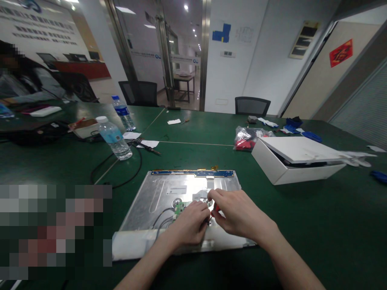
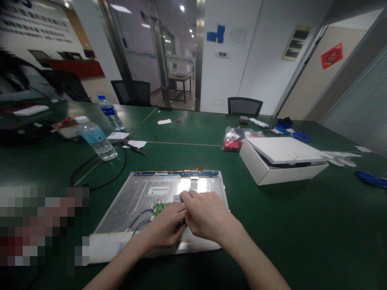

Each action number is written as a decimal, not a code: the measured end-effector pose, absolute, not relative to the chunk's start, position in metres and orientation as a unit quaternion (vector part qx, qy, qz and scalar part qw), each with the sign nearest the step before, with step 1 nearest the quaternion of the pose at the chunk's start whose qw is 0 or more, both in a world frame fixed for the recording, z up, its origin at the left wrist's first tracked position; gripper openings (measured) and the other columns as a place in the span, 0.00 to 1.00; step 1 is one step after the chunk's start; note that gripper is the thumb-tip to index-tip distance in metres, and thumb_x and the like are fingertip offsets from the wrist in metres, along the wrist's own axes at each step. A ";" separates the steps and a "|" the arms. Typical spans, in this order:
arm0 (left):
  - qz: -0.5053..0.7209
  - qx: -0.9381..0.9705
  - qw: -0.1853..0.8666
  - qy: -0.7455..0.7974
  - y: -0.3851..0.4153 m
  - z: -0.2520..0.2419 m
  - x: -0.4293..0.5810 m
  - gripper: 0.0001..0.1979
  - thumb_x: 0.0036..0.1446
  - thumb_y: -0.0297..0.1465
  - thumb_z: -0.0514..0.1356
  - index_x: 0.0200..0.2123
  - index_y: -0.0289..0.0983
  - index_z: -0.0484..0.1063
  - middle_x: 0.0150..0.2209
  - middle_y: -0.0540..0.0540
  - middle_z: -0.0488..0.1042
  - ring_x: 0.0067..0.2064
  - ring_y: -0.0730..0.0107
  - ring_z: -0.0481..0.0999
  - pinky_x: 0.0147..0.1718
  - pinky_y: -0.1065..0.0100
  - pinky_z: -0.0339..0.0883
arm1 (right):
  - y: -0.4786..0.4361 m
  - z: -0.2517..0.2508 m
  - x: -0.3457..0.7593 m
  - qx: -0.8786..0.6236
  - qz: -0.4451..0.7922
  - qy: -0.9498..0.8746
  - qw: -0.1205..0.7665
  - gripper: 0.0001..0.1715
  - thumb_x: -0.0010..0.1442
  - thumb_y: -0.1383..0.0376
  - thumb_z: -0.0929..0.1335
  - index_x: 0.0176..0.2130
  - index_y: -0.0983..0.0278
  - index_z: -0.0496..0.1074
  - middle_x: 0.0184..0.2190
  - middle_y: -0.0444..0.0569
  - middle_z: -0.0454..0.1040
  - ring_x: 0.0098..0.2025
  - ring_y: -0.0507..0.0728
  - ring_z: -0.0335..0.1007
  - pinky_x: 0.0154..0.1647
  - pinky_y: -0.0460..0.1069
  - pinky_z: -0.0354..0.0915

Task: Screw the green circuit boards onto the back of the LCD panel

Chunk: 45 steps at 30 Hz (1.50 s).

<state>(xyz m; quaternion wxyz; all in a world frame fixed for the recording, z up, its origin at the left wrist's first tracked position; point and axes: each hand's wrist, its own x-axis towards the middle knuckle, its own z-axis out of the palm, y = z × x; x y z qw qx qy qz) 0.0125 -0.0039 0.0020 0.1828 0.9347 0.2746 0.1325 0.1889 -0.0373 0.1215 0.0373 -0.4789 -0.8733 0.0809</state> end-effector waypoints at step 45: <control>0.137 0.930 0.181 0.289 -0.005 0.004 0.013 0.09 0.50 0.24 0.56 0.36 0.37 0.67 0.40 0.43 0.72 0.43 0.59 0.70 0.42 0.61 0.63 | -0.040 0.125 0.182 -0.511 0.062 -0.857 0.014 0.11 0.64 0.58 0.61 0.40 0.62 0.66 0.33 0.49 0.76 0.32 0.56 0.72 0.27 0.47 0.54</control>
